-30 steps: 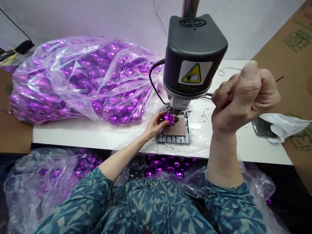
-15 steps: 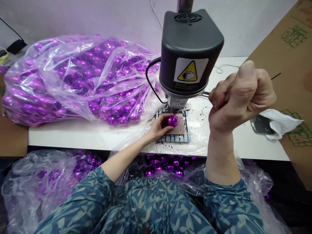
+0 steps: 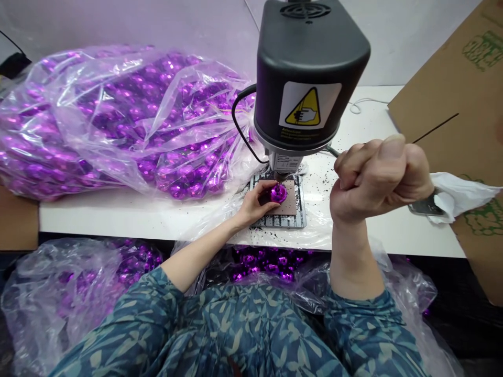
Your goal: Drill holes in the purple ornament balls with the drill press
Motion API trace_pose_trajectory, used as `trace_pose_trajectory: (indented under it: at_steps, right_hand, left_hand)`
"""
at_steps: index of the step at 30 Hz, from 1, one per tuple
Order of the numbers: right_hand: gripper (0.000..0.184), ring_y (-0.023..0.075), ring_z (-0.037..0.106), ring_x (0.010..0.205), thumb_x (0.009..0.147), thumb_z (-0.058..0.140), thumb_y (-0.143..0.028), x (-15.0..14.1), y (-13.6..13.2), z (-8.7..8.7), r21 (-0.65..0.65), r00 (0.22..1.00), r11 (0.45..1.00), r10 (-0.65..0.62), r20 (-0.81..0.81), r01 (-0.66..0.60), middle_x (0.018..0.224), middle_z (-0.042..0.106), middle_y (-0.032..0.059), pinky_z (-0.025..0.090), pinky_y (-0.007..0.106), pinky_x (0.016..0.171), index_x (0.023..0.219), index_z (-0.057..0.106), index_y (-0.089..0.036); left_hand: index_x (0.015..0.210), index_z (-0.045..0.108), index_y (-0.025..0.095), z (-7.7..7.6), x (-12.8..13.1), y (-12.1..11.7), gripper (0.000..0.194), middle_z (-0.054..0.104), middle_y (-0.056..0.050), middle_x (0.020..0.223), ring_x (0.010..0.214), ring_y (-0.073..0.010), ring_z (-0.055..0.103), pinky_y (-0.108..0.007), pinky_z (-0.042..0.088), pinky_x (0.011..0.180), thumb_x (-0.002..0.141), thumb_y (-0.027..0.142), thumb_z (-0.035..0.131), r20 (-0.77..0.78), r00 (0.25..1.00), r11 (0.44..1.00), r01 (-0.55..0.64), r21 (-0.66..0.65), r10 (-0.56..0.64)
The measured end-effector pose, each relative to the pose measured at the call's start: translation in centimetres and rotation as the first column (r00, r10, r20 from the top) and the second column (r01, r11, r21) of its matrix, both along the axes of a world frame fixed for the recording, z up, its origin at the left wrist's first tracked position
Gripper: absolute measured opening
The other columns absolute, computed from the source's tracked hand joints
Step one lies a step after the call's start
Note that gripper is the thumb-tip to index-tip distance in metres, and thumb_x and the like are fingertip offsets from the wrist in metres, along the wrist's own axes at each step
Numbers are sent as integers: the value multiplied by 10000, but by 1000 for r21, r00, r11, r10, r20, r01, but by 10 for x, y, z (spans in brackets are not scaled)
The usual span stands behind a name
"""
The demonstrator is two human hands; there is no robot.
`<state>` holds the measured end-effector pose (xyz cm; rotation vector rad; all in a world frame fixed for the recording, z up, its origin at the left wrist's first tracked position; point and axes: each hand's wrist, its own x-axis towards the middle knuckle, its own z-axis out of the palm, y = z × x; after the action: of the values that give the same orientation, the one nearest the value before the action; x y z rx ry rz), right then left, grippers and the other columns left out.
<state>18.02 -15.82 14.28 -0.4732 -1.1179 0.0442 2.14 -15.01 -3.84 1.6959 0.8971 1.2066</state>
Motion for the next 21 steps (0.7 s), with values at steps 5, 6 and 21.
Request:
trace_pose_trajectory:
  at_steps: [5, 6, 21]
  right_hand:
    - [463, 2, 201, 365, 949, 519, -230, 4, 8, -16, 182, 999, 983, 18, 31, -24, 479, 112, -62, 250, 174, 385, 640, 179, -174]
    - [441, 3, 199, 359, 947, 496, -206, 5, 8, -19, 213, 998, 977, 18, 55, -30, 478, 109, -63, 250, 171, 382, 649, 173, -174]
    - [438, 23, 194, 315, 871, 497, -117, 12, 14, -44, 348, 986, 934, 22, 164, -78, 382, 230, -84, 223, 203, 336, 618, 144, -165]
  left_hand:
    - [1307, 607, 192, -1, 0, 0, 562, 690, -147, 1337, 1262, -289, 680, -512, 537, 1134, 848, 413, 843, 19, 1000, 1000, 2, 1, -2]
    - [1305, 608, 192, -1, 0, 0, 558, 692, -147, 1334, 1259, -289, 681, -515, 539, 1132, 848, 411, 843, 19, 1000, 1000, -1, 4, 1]
    - [1281, 629, 188, -1, -1, 0, 544, 689, -143, 1318, 1239, -290, 675, -509, 535, 1118, 836, 412, 847, -31, 998, 998, -57, 33, 58]
